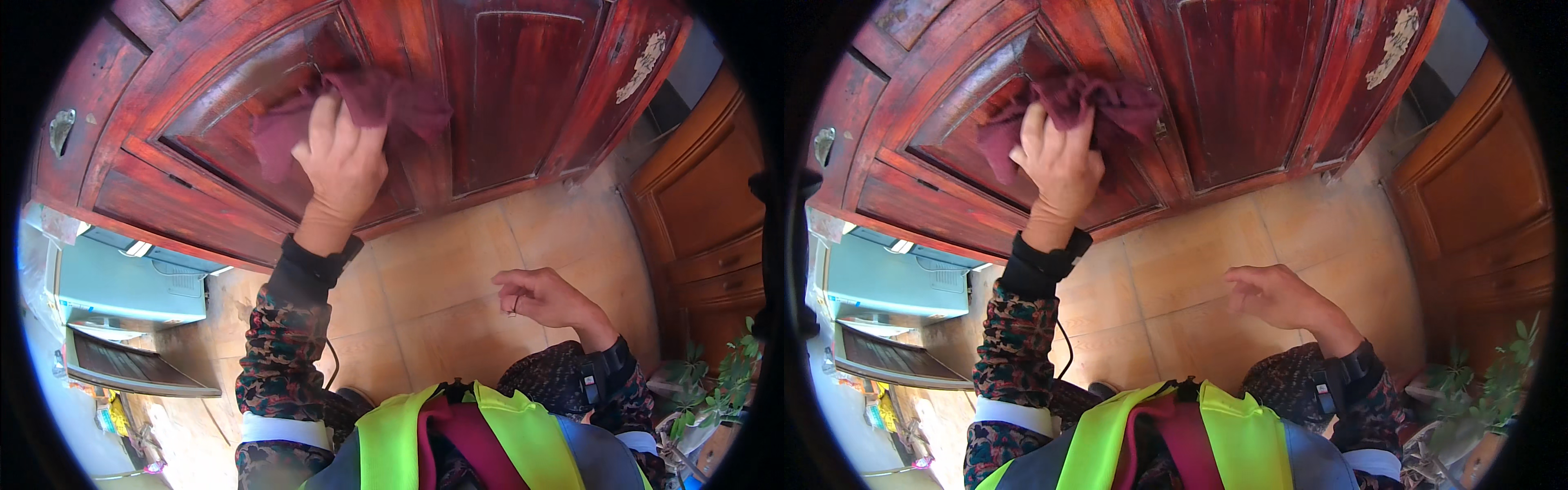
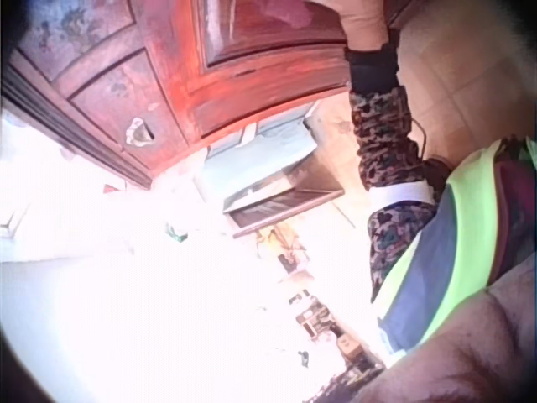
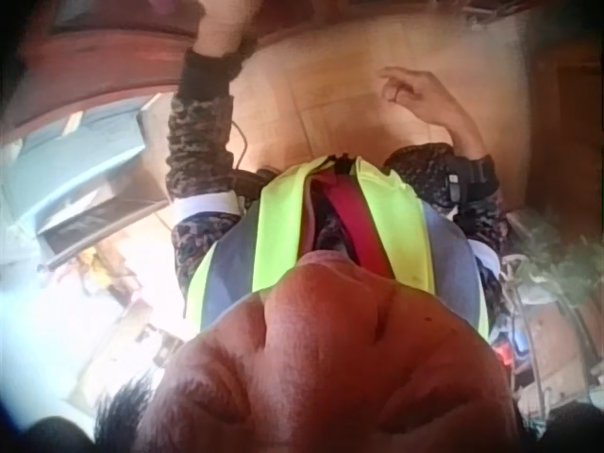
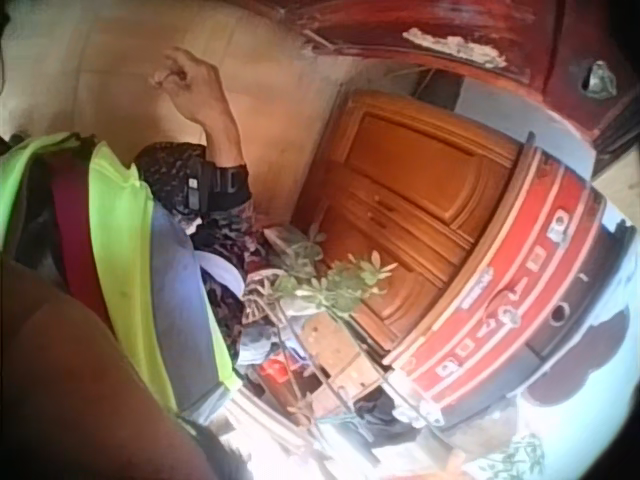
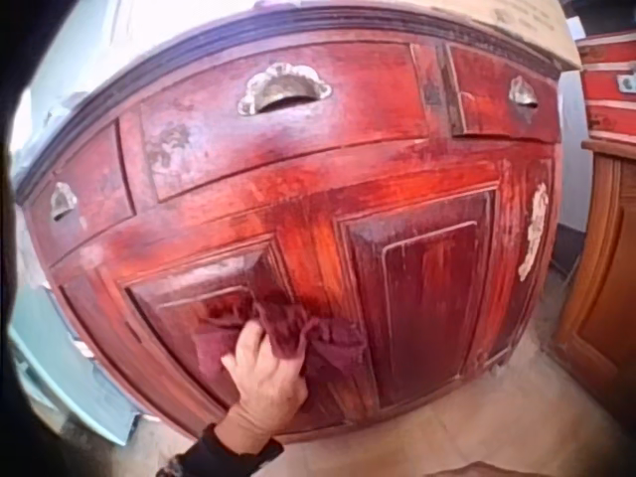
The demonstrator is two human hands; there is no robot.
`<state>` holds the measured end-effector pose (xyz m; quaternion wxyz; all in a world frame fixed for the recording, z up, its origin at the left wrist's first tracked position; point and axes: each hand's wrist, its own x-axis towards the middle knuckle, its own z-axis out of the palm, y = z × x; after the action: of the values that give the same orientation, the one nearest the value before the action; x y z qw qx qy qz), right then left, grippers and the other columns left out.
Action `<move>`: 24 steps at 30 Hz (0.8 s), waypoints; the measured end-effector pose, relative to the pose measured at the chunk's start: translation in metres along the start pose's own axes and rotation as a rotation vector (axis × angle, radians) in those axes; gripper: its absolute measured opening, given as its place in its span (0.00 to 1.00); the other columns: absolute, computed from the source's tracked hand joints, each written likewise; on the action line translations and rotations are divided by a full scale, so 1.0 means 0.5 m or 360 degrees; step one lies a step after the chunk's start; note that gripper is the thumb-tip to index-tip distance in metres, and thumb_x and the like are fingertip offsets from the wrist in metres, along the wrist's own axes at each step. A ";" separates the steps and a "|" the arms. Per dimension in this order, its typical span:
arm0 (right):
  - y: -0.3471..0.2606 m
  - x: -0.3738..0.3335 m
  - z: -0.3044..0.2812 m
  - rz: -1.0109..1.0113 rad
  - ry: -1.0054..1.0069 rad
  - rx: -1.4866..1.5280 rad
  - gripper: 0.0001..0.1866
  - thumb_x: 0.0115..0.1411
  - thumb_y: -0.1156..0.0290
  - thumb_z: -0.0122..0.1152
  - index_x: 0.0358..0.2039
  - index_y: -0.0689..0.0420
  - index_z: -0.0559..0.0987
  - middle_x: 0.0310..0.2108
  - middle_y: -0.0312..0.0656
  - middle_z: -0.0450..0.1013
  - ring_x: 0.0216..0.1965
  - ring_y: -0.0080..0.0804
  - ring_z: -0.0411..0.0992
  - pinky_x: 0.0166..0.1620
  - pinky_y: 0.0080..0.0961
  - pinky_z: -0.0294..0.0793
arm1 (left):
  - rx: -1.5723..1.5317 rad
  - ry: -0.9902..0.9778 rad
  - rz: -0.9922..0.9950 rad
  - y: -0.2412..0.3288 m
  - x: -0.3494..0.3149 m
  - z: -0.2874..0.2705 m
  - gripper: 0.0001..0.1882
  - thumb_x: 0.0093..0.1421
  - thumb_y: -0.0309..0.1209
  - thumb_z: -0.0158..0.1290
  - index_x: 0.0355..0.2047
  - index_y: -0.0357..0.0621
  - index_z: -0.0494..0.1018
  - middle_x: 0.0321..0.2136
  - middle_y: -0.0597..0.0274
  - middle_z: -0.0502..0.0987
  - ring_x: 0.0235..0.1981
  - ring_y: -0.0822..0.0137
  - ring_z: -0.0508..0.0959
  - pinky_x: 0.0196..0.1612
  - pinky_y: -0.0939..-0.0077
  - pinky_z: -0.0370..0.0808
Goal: The person wipes the front surface of a wooden cabinet with a dark cloth, moving from the upper panels down to the lower sections and along the edges. The person then wipes the floor area in front of the cabinet with the same cloth.
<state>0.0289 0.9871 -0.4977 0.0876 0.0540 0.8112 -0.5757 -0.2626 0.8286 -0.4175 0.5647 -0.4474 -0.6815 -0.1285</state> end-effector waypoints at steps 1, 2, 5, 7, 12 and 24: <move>0.002 0.000 0.000 0.0068 -0.0015 0.0008 0.19 0.60 0.75 0.57 0.52 0.61 0.74 0.35 0.44 0.81 0.38 0.34 0.79 0.44 0.27 0.76 | -0.0030 -0.0073 0.0038 0.005 -0.038 0.008 0.25 0.44 0.27 0.53 0.47 0.57 0.77 0.49 0.64 0.75 0.53 0.56 0.72 0.36 0.62 0.58; 0.003 0.002 -0.001 0.0020 -0.0015 0.0020 0.19 0.60 0.74 0.58 0.52 0.61 0.74 0.35 0.44 0.81 0.38 0.34 0.79 0.44 0.27 0.76 | -0.0037 -0.0194 0.0059 0.008 -0.074 0.015 0.27 0.42 0.26 0.53 0.46 0.55 0.78 0.49 0.61 0.75 0.54 0.54 0.71 0.36 0.61 0.58; 0.005 0.005 0.000 -0.0015 -0.0030 -0.0001 0.20 0.59 0.77 0.55 0.53 0.62 0.73 0.34 0.44 0.80 0.36 0.32 0.78 0.43 0.27 0.76 | -0.0176 -0.0409 0.0176 0.028 -0.181 0.029 0.22 0.48 0.28 0.51 0.45 0.56 0.78 0.48 0.63 0.75 0.53 0.57 0.72 0.35 0.64 0.63; 0.004 0.005 0.002 -0.0082 -0.0058 -0.0082 0.23 0.57 0.85 0.50 0.55 0.64 0.71 0.31 0.43 0.77 0.32 0.27 0.76 0.40 0.25 0.77 | -0.0270 -0.0665 0.0297 0.044 -0.254 0.035 0.17 0.50 0.30 0.51 0.41 0.55 0.77 0.47 0.65 0.75 0.53 0.59 0.72 0.34 0.66 0.66; 0.000 -0.008 0.014 0.0073 0.0000 -0.0073 0.24 0.59 0.66 0.63 0.55 0.60 0.73 0.39 0.47 0.79 0.38 0.36 0.79 0.45 0.28 0.76 | -0.0336 -0.0859 0.0404 0.085 -0.348 0.063 0.07 0.52 0.34 0.50 0.32 0.53 0.74 0.43 0.65 0.75 0.55 0.62 0.71 0.34 0.68 0.69; -0.119 0.127 0.080 -0.0534 0.0763 -0.0156 0.56 0.47 0.54 0.75 0.70 0.56 0.52 0.69 0.60 0.45 0.71 0.52 0.45 0.68 0.43 0.53 | -0.2387 -0.1188 -0.1803 0.116 -0.138 -0.121 0.22 0.45 0.23 0.53 0.44 0.43 0.75 0.40 0.65 0.77 0.44 0.60 0.77 0.48 0.63 0.74</move>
<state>-0.0414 0.9289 -0.4687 -0.2003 0.0493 0.8332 -0.5131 -0.1817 0.7884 -0.4777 -0.2556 -0.3091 -0.6699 -0.6247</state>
